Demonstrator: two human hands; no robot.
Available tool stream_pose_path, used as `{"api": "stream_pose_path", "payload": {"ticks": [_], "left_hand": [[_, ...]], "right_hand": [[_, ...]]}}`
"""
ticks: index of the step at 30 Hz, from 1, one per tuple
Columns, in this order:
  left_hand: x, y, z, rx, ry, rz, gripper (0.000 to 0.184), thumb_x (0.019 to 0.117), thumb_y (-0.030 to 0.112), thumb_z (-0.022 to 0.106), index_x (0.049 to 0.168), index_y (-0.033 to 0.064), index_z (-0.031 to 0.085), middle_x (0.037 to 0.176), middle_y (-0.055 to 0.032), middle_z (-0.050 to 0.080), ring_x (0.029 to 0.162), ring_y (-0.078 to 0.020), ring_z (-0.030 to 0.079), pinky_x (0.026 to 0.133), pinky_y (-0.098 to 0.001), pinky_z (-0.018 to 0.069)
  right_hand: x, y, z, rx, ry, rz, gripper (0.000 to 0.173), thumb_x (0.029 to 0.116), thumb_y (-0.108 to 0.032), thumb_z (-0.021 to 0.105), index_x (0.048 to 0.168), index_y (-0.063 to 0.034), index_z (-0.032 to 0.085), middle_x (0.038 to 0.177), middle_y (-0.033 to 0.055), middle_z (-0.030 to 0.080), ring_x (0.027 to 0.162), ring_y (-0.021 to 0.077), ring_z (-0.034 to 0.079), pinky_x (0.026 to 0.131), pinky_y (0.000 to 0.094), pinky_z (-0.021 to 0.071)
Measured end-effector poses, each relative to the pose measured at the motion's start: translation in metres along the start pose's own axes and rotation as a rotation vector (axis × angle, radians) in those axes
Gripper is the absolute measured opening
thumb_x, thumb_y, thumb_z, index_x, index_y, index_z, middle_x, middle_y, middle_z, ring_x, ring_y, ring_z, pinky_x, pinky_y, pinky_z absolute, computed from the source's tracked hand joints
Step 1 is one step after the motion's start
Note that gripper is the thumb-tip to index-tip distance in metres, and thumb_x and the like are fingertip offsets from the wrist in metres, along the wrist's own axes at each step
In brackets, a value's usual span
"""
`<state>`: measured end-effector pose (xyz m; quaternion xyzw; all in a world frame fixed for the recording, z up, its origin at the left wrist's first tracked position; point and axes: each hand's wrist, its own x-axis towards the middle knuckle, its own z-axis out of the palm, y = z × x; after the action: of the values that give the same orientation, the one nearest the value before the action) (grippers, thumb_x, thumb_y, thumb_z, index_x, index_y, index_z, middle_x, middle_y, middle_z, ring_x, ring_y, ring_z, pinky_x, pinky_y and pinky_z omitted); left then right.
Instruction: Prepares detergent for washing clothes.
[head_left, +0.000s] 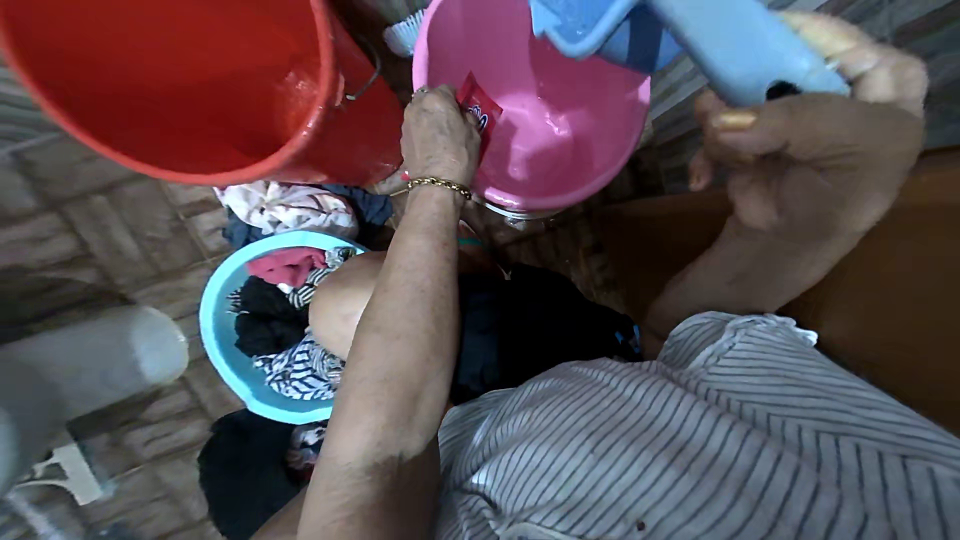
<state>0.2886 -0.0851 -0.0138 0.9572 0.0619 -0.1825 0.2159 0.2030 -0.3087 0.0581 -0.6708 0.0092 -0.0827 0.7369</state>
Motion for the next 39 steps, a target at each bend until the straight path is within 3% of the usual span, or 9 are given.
{"api": "stream_pose_path", "payload": {"ticks": [12,17,21,25,27,31,35,39], "left_hand": [[0.007,0.003,0.003,-0.042,-0.005,0.063,0.033,0.1025,0.015,0.060,0.117,-0.0134,0.065,0.123,-0.0337,0.063,0.124,-0.0456,0.059,0.109,-0.0566,0.0405],[0.010,0.001,0.010,-0.054,0.031,0.155,0.029,0.1016,0.012,0.059,0.118,-0.0109,0.066,0.123,-0.0322,0.064,0.123,-0.0432,0.059,0.109,-0.0537,0.0410],[0.012,0.003,0.011,-0.039,0.054,0.190,0.028,0.1003,0.010,0.059,0.120,-0.0075,0.067,0.124,-0.0315,0.063,0.122,-0.0443,0.059,0.106,-0.0567,0.0426],[0.007,0.009,0.011,0.041,0.039,0.198,0.029,0.0980,0.004,0.058,0.124,-0.0073,0.066,0.129,-0.0316,0.061,0.122,-0.0474,0.060,0.102,-0.0612,0.0460],[0.006,0.009,0.011,0.063,0.025,0.186,0.029,0.0991,0.005,0.058,0.124,-0.0074,0.065,0.130,-0.0314,0.060,0.121,-0.0475,0.060,0.100,-0.0614,0.0470],[0.006,0.011,0.008,0.072,0.000,0.154,0.028,0.0984,0.003,0.058,0.124,-0.0073,0.064,0.132,-0.0299,0.059,0.123,-0.0463,0.059,0.101,-0.0605,0.0472],[0.008,0.006,0.008,-0.010,0.033,0.205,0.027,0.0982,0.006,0.061,0.120,-0.0096,0.066,0.126,-0.0317,0.062,0.122,-0.0456,0.059,0.105,-0.0578,0.0445],[0.007,0.002,0.004,-0.087,0.066,0.201,0.026,0.0971,0.007,0.062,0.117,-0.0096,0.067,0.122,-0.0305,0.064,0.121,-0.0431,0.061,0.105,-0.0548,0.0442]], "right_hand": [[-0.012,-0.004,0.002,-0.199,-0.116,0.089,0.041,0.0659,-0.001,0.064,0.106,-0.0081,0.067,0.077,-0.0139,0.066,0.058,-0.0039,0.060,0.050,0.0154,0.0536],[-0.017,-0.002,0.006,-0.356,-0.191,0.025,0.046,0.0681,-0.003,0.064,0.114,0.0022,0.065,0.084,-0.0099,0.063,0.065,-0.0069,0.058,0.058,0.0111,0.0510],[-0.021,-0.004,0.009,-0.455,-0.211,-0.048,0.048,0.0713,-0.002,0.063,0.118,0.0077,0.064,0.085,-0.0070,0.063,0.068,-0.0082,0.056,0.061,0.0087,0.0489],[-0.027,-0.008,0.016,-0.603,-0.217,-0.083,0.049,0.0756,-0.002,0.062,0.124,0.0048,0.064,0.085,-0.0015,0.061,0.066,-0.0057,0.053,0.058,0.0086,0.0455],[-0.030,-0.010,0.018,-0.701,-0.206,-0.099,0.052,0.0768,-0.002,0.061,0.128,0.0028,0.064,0.086,0.0021,0.062,0.064,-0.0027,0.052,0.055,0.0106,0.0431],[-0.031,-0.009,0.022,-0.831,-0.172,-0.149,0.050,0.0816,-0.003,0.061,0.131,0.0032,0.063,0.095,0.0091,0.066,0.074,0.0037,0.056,0.064,0.0155,0.0456],[-0.028,-0.003,0.026,-0.898,-0.068,-0.241,0.048,0.0806,-0.005,0.064,0.127,0.0064,0.067,0.098,0.0151,0.067,0.080,0.0115,0.058,0.070,0.0230,0.0472],[-0.025,-0.004,0.031,-0.931,-0.006,-0.247,0.045,0.0899,-0.012,0.068,0.131,0.0064,0.065,0.104,0.0184,0.065,0.084,0.0124,0.057,0.074,0.0233,0.0465]]}}
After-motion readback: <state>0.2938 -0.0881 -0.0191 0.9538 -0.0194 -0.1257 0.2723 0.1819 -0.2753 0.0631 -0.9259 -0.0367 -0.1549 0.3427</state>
